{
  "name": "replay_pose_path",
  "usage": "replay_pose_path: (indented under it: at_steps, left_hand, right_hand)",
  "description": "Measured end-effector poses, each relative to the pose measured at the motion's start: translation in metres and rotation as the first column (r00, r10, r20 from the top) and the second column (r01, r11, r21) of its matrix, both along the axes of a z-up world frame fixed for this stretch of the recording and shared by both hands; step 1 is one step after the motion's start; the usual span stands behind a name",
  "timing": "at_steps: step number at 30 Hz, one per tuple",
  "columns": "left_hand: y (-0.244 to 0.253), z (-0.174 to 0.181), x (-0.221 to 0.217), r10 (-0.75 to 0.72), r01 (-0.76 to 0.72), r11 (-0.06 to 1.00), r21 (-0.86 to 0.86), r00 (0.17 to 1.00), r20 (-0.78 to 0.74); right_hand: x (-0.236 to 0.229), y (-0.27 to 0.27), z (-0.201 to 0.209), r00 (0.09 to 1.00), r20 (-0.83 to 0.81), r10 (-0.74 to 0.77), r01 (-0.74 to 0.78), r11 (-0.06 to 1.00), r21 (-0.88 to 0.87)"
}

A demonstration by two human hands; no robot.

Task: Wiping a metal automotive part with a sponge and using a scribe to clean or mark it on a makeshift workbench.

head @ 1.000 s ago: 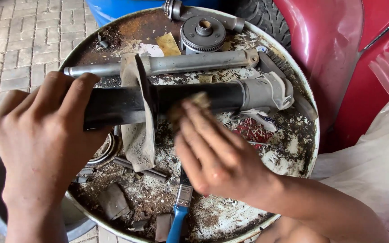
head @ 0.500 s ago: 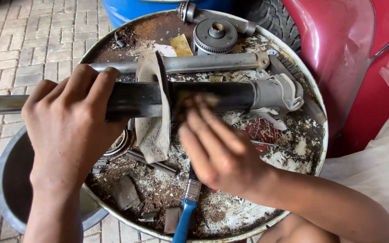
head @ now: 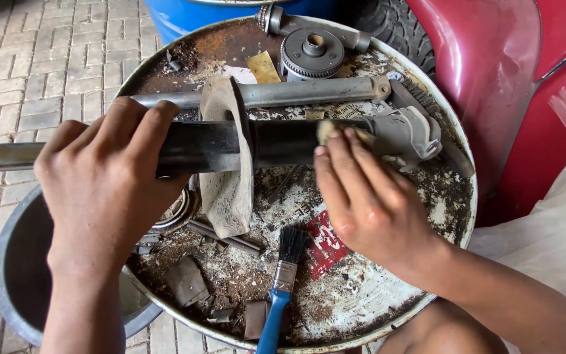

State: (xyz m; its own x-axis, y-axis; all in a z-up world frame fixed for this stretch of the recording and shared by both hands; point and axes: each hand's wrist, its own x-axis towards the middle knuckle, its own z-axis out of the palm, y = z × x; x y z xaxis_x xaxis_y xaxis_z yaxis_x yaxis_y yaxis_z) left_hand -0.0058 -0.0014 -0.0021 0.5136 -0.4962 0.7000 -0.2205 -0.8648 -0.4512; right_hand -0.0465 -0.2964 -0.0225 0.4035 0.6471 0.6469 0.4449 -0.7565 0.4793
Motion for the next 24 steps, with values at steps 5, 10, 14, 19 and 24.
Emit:
replay_pose_path:
  at_steps: [5, 10, 14, 19, 24]
  left_hand:
    - [0.0, 0.0, -0.001, 0.0, 0.0, 1.0, 0.005, 1.0, 0.015]
    - [-0.001, 0.002, -0.002, -0.032, 0.032, 0.999, -0.019, 0.999, -0.009]
    - [-0.002, 0.001, -0.001, -0.032, 0.032, 0.999, -0.025, 0.999, -0.003]
    - [-0.001, 0.003, -0.001, -0.056, 0.056, 0.998, -0.028, 0.998, -0.006]
    - [0.0, 0.003, -0.001, -0.02, 0.02, 1.0, -0.009, 1.0, -0.016]
  right_hand:
    - [0.006, 0.04, 0.003, 0.954, 0.08, 0.29, -0.298, 0.949, 0.103]
    - [0.007, 0.013, -0.011, 0.808, -0.106, 0.579, -0.546, 0.805, 0.234]
    - [0.017, 0.003, 0.002, 0.813, -0.006, 0.582, -0.556, 0.78, 0.288]
    - [0.04, 0.023, -0.008, 0.836, -0.106, 0.539, -0.458, 0.79, 0.408]
    - [0.037, 0.029, -0.012, 0.848, 0.009, 0.531, -0.507, 0.805, 0.308]
